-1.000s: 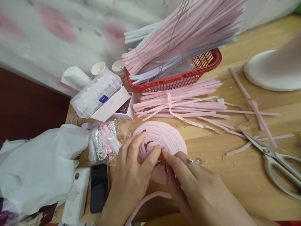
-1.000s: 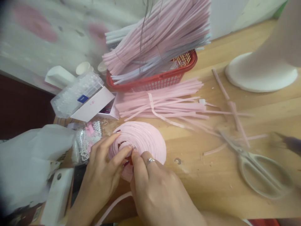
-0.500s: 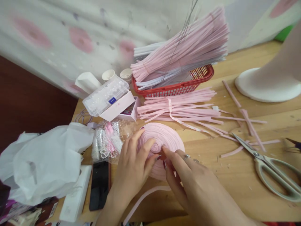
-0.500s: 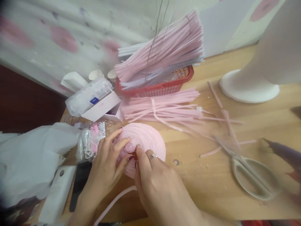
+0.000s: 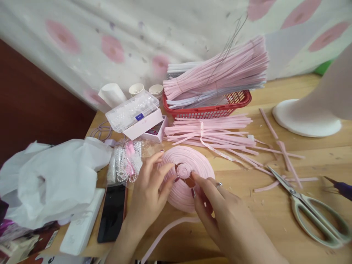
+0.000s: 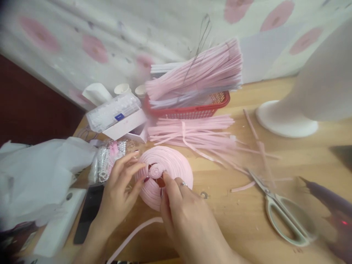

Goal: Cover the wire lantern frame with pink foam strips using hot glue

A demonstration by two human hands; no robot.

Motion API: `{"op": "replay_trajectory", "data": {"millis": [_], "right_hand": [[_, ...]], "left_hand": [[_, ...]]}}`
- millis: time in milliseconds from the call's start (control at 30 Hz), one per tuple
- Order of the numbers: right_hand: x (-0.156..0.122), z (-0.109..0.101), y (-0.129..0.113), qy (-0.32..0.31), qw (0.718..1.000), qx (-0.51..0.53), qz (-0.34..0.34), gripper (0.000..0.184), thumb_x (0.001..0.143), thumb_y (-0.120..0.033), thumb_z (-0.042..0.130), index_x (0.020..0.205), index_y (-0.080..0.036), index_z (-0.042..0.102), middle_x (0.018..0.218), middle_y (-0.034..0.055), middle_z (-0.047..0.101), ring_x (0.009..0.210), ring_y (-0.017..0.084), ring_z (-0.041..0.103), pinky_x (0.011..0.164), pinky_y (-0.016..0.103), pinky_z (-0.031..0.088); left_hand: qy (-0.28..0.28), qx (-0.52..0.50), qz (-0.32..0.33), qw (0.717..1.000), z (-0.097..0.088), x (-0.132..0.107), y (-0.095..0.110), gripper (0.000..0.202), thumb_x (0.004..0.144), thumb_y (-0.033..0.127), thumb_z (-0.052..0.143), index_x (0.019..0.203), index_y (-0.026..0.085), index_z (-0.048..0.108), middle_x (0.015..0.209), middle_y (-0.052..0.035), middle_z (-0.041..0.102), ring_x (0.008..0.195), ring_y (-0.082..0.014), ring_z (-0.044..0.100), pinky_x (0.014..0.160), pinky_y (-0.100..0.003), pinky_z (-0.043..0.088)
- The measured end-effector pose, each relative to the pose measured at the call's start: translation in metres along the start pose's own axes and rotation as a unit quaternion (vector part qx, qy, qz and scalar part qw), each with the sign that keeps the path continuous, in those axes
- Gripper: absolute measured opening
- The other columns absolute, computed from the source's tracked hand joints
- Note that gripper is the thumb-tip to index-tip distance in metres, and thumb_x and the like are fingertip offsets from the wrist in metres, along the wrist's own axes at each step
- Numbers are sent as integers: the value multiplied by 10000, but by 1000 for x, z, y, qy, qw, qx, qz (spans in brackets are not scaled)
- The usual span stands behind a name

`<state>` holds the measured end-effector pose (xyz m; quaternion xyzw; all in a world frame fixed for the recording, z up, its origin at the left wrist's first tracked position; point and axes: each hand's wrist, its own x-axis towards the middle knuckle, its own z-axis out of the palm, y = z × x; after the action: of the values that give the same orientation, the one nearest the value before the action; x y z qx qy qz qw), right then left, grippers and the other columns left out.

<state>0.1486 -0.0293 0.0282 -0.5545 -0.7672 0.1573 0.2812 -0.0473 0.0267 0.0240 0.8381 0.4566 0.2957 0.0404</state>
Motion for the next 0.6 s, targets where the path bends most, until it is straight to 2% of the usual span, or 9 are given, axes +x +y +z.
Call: {"op": "replay_trajectory", "data": {"millis": [200, 367, 467, 600], "right_hand": [[-2, 1, 1, 3, 1000, 15, 4, 303, 1044, -180, 421, 1331, -136, 505, 856, 44, 718, 587, 131, 678, 506, 221, 525], [-3, 1, 0, 14, 1000, 6, 7, 299, 1041, -178, 420, 1326, -143, 504, 837, 38, 706, 561, 122, 651, 506, 214, 511], [-3, 1, 0, 16, 1000, 12, 10, 294, 1035, -174, 430, 1320, -160, 503, 809, 19, 686, 555, 121, 640, 492, 207, 488], [-4, 1, 1, 17, 999, 28, 15, 319, 1031, -168, 440, 1344, -174, 500, 816, 14, 681, 578, 119, 643, 512, 208, 485]], "left_hand": [[58, 38, 10, 998, 10, -5, 11, 213, 1004, 183, 553, 1203, 206, 623, 1255, -120, 641, 1127, -230, 659, 914, -391, 606], [57, 30, -4, 998, 13, -7, 18, 207, 982, 130, 582, 1173, 175, 648, 1197, -110, 693, 1104, -227, 668, 944, -387, 573], [47, 1, -14, 999, 12, -10, 15, 251, 977, 106, 573, 1205, 184, 644, 1220, -103, 686, 1122, -221, 653, 958, -381, 556], [64, -45, -24, 997, 9, -20, 8, 306, 974, 98, 563, 1256, 204, 612, 1254, -95, 652, 1171, -198, 627, 1001, -348, 528]]}}
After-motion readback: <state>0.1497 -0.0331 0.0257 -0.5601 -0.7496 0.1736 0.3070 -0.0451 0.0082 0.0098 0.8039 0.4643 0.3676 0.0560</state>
